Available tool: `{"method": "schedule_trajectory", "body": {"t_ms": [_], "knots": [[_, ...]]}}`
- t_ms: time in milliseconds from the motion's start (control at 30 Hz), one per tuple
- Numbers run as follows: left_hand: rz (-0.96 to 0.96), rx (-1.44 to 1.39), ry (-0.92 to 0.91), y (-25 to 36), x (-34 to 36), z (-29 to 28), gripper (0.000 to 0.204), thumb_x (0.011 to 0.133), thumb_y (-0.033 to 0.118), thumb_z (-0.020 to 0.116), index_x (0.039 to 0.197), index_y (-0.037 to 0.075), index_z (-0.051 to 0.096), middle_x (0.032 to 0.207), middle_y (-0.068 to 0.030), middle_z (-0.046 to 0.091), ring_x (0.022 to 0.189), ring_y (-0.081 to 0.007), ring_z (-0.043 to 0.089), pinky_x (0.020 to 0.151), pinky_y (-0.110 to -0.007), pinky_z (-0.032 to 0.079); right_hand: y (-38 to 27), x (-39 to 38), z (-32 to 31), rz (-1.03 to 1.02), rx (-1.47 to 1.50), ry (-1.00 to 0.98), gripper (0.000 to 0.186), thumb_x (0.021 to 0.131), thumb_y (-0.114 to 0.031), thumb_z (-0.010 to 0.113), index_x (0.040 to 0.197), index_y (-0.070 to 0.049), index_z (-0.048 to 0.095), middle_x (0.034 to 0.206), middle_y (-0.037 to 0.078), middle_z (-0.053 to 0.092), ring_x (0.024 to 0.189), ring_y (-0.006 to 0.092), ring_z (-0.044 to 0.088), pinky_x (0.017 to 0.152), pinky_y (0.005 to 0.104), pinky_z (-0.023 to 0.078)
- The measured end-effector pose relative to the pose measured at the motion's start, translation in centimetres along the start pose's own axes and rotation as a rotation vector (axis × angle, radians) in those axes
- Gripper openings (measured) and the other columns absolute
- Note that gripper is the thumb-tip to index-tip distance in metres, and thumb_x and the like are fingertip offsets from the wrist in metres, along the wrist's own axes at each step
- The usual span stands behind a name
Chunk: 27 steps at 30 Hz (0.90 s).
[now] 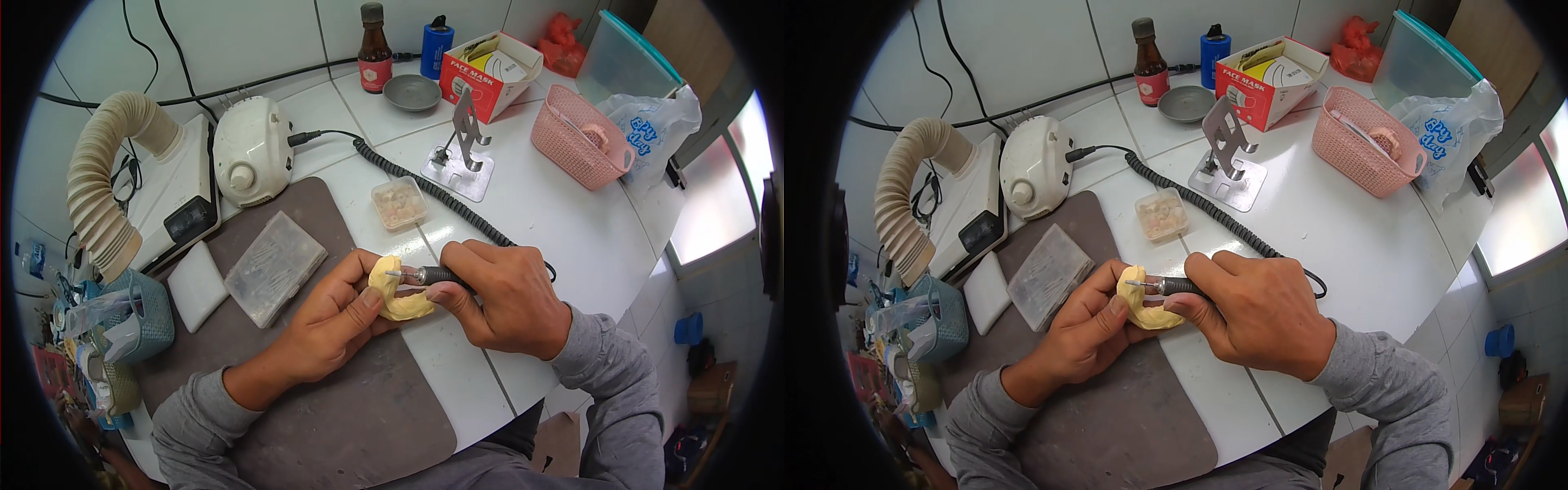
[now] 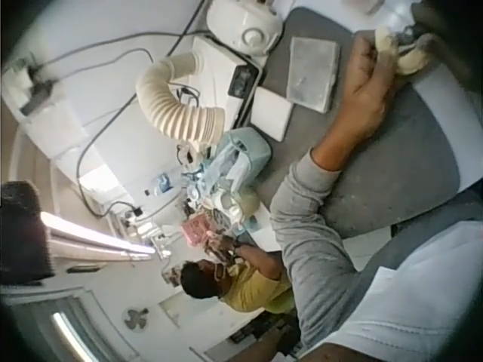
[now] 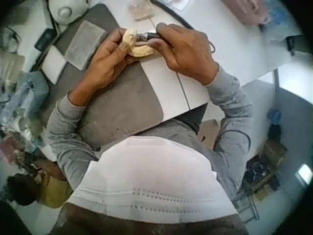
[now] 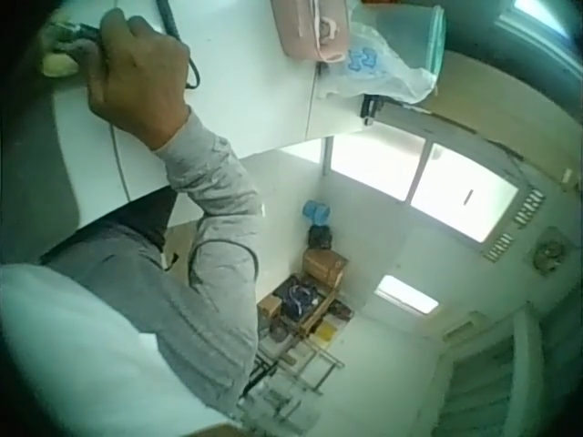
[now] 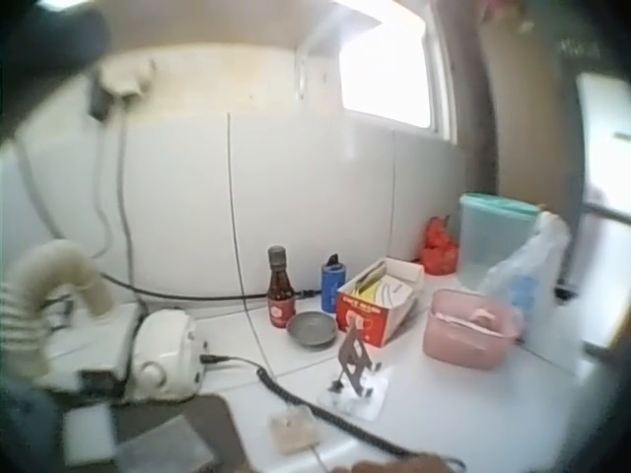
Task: Use a rotary tool to trim and refine a yellow dental cast.
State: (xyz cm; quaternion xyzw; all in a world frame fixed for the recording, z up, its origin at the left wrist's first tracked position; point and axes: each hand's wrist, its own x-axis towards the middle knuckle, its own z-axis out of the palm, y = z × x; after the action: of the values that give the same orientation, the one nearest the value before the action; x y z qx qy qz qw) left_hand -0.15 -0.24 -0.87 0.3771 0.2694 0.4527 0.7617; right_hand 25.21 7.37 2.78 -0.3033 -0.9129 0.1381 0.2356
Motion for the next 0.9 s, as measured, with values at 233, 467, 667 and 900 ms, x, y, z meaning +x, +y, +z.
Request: {"method": "schedule_trajectory", "body": {"t_ms": [233, 467, 667, 900], "knots": [[-0.010, 0.034, 0.014, 0.43, 0.06, 0.50, 0.041, 0.119, 0.027, 0.052, 0.150, 0.002, 0.042, 0.153, -0.0159, 0.054, 0.148, -0.0279, 0.055, 0.129, -0.052, 0.042, 0.37, 0.03, 0.03, 0.041, -0.003, -0.005, 0.037, 0.108, -0.040, 0.071, 0.094, -0.007, 0.062, 0.073, 0.009, 0.060, 0.055, 0.0324, 0.061, 0.049, 0.0442, 0.044], [-0.003, 0.037, 0.008, 0.42, 0.04, 0.37, 0.041, 0.120, 0.027, 0.052, 0.150, 0.002, 0.042, 0.154, -0.0157, 0.054, 0.148, -0.0273, 0.055, 0.129, -0.052, 0.043, 0.38, 0.08, 0.16, 0.041, -0.003, -0.012, 0.037, 0.109, -0.040, 0.070, 0.094, -0.007, 0.061, 0.073, 0.009, 0.061, 0.055, 0.0324, 0.062, 0.049, 0.0444, 0.045], [-0.016, 0.044, 0.015, 0.50, 0.06, 0.47, 0.039, 0.120, 0.027, 0.052, 0.149, 0.002, 0.043, 0.152, -0.0145, 0.055, 0.147, -0.0257, 0.055, 0.128, -0.050, 0.043, 0.32, 0.03, 0.14, 0.042, 0.004, -0.018, 0.037, 0.109, -0.040, 0.069, 0.094, -0.007, 0.061, 0.073, 0.010, 0.061, 0.055, 0.0325, 0.062, 0.050, 0.0444, 0.045], [0.003, 0.030, -0.017, 0.26, 0.03, 0.06, 0.036, 0.121, 0.025, 0.048, 0.150, 0.003, 0.044, 0.154, -0.0136, 0.055, 0.148, -0.0232, 0.055, 0.128, -0.046, 0.044, 0.45, 0.11, 0.17, 0.036, 0.015, -0.015, 0.037, 0.108, -0.039, 0.070, 0.095, -0.006, 0.061, 0.073, 0.010, 0.062, 0.056, 0.0329, 0.062, 0.050, 0.0448, 0.045]]}}
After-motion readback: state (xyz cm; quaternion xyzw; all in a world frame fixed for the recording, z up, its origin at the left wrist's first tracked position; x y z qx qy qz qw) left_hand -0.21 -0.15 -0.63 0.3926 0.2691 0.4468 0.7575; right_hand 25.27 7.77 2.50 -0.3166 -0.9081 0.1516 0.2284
